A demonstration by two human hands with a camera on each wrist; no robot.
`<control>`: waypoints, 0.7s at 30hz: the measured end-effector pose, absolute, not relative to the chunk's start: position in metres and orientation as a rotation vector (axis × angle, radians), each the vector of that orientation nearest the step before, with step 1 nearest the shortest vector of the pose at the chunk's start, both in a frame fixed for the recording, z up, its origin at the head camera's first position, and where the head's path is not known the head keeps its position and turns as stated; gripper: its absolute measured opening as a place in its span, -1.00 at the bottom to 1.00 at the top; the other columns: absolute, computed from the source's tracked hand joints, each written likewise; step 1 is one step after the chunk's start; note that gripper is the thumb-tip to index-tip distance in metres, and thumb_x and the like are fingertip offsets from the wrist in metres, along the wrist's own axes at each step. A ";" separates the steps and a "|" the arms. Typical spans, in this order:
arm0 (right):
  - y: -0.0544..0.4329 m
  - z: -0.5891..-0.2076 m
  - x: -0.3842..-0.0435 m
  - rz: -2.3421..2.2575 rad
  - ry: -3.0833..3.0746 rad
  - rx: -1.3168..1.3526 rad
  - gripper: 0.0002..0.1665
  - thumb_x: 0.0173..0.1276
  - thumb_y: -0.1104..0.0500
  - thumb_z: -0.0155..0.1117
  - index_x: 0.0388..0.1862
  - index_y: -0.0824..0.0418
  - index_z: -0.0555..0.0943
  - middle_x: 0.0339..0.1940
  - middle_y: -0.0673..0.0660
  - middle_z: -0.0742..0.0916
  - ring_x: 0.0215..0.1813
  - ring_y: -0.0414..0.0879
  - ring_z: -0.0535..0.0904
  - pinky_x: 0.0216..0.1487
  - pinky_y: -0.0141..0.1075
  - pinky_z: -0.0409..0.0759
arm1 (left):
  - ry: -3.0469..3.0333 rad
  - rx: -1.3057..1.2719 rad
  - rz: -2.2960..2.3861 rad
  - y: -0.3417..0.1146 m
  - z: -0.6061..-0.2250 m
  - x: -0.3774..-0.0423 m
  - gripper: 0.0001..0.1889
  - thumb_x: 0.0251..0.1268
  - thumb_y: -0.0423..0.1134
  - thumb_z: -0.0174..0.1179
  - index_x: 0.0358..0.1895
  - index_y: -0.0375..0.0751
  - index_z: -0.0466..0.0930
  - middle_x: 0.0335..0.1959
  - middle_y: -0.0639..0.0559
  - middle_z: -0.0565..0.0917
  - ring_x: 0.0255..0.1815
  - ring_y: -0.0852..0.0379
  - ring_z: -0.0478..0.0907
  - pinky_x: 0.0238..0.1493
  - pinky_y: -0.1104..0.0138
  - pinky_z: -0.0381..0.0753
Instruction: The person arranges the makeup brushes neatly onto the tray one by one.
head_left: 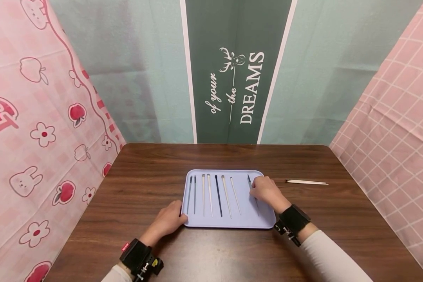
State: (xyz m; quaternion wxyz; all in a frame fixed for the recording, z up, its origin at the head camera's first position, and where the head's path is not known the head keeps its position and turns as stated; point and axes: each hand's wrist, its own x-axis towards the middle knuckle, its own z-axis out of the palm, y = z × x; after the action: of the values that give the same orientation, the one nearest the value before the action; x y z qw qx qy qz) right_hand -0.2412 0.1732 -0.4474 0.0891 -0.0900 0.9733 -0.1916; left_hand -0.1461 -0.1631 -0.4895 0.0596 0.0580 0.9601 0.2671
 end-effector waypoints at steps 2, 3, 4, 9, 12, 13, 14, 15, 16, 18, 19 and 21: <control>0.171 -0.448 -0.241 -0.577 2.890 -0.270 -0.56 0.09 0.31 0.20 -0.77 0.04 0.20 -0.74 -0.08 0.23 -0.64 -0.18 0.11 -0.57 -0.32 0.08 | 2.911 0.182 0.800 -0.164 -0.491 -0.146 -0.77 0.14 -0.24 0.25 -0.18 -0.26 0.49 -0.34 0.01 0.43 -0.38 0.07 0.35 -0.31 0.17 0.41; 0.170 -0.447 -0.241 -0.579 2.887 -0.272 -0.56 0.09 0.31 0.20 -0.77 0.04 0.20 -0.74 -0.08 0.23 -0.64 -0.18 0.11 -0.57 -0.32 0.08 | 2.912 0.184 0.799 -0.164 -0.491 -0.147 -0.77 0.14 -0.24 0.25 -0.18 -0.26 0.49 -0.34 0.02 0.43 -0.38 0.07 0.35 -0.31 0.17 0.41; 0.169 -0.447 -0.241 -0.571 2.891 -0.276 -0.56 0.09 0.31 0.19 -0.77 0.04 0.19 -0.74 -0.08 0.22 -0.64 -0.17 0.10 -0.57 -0.32 0.08 | 2.914 0.190 0.797 -0.164 -0.492 -0.147 -0.76 0.14 -0.23 0.25 -0.18 -0.26 0.49 -0.34 0.02 0.43 -0.38 0.07 0.35 -0.31 0.17 0.41; 0.164 -0.447 -0.241 -0.539 2.905 -0.301 -0.56 0.07 0.32 0.18 -0.78 0.05 0.17 -0.72 -0.07 0.20 -0.62 -0.16 0.08 -0.55 -0.31 0.07 | 2.916 0.190 0.791 -0.164 -0.492 -0.147 -0.78 0.13 -0.25 0.25 -0.20 -0.25 0.49 -0.35 0.01 0.43 -0.38 0.07 0.36 -0.30 0.16 0.42; 0.162 -0.448 -0.241 -0.535 2.909 -0.322 -0.56 0.05 0.32 0.18 -0.79 0.04 0.17 -0.73 -0.08 0.19 -0.62 -0.16 0.07 -0.55 -0.31 0.06 | 2.921 0.191 0.784 -0.163 -0.491 -0.146 -0.79 0.12 -0.26 0.25 -0.21 -0.24 0.49 -0.35 0.01 0.43 -0.38 0.07 0.35 -0.30 0.16 0.42; 0.161 -0.448 -0.241 -0.530 2.912 -0.330 -0.56 0.04 0.32 0.17 -0.79 0.04 0.16 -0.73 -0.08 0.19 -0.62 -0.17 0.07 -0.55 -0.32 0.06 | 2.923 0.194 0.785 -0.163 -0.491 -0.146 -0.79 0.11 -0.26 0.25 -0.22 -0.24 0.48 -0.35 0.01 0.43 -0.38 0.07 0.35 -0.30 0.16 0.42; 0.160 -0.448 -0.241 -0.527 2.913 -0.335 -0.56 0.04 0.32 0.17 -0.80 0.04 0.16 -0.74 -0.09 0.19 -0.63 -0.17 0.07 -0.55 -0.32 0.06 | 2.924 0.195 0.785 -0.163 -0.491 -0.146 -0.79 0.11 -0.26 0.25 -0.22 -0.24 0.48 -0.35 0.01 0.43 -0.38 0.07 0.35 -0.30 0.16 0.42; 0.159 -0.449 -0.241 -0.523 2.917 -0.344 -0.55 0.04 0.32 0.18 -0.80 0.04 0.16 -0.74 -0.09 0.18 -0.63 -0.17 0.07 -0.56 -0.32 0.06 | 2.924 0.196 0.786 -0.163 -0.491 -0.146 -0.79 0.11 -0.26 0.25 -0.22 -0.24 0.48 -0.35 0.01 0.43 -0.38 0.07 0.35 -0.30 0.16 0.42; 0.158 -0.449 -0.241 -0.521 2.915 -0.349 -0.54 0.05 0.32 0.18 -0.80 0.04 0.16 -0.75 -0.09 0.18 -0.63 -0.17 0.07 -0.55 -0.33 0.06 | 2.923 0.195 0.787 -0.163 -0.490 -0.146 -0.79 0.12 -0.26 0.25 -0.22 -0.24 0.48 -0.36 0.01 0.43 -0.38 0.07 0.35 -0.30 0.16 0.42; 0.157 -0.449 -0.240 -0.516 2.911 -0.350 -0.53 0.07 0.32 0.20 -0.80 0.04 0.17 -0.75 -0.09 0.18 -0.63 -0.18 0.07 -0.55 -0.33 0.07 | 2.919 0.195 0.791 -0.163 -0.490 -0.146 -0.79 0.12 -0.26 0.25 -0.21 -0.25 0.48 -0.36 0.01 0.43 -0.38 0.07 0.35 -0.31 0.17 0.41; 0.156 -0.449 -0.240 -0.513 2.909 -0.353 -0.52 0.09 0.32 0.21 -0.80 0.05 0.17 -0.75 -0.09 0.19 -0.63 -0.18 0.08 -0.54 -0.33 0.08 | 2.919 0.196 0.792 -0.163 -0.490 -0.146 -0.78 0.12 -0.26 0.25 -0.21 -0.25 0.48 -0.36 0.01 0.43 -0.38 0.07 0.35 -0.31 0.17 0.41; 0.154 -0.449 -0.240 -0.505 2.912 -0.363 -0.52 0.09 0.32 0.22 -0.80 0.05 0.18 -0.75 -0.09 0.19 -0.63 -0.17 0.09 -0.54 -0.33 0.09 | 2.917 0.196 0.793 -0.163 -0.490 -0.146 -0.78 0.12 -0.26 0.25 -0.21 -0.25 0.48 -0.35 0.01 0.43 -0.38 0.07 0.35 -0.31 0.17 0.41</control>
State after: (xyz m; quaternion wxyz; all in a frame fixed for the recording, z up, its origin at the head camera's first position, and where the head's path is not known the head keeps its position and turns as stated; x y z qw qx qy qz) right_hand -0.2401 0.1542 -0.4494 0.0817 -0.1216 0.9747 -0.1691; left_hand -0.1458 -0.1630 -0.4899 0.0561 0.0646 0.9614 0.2614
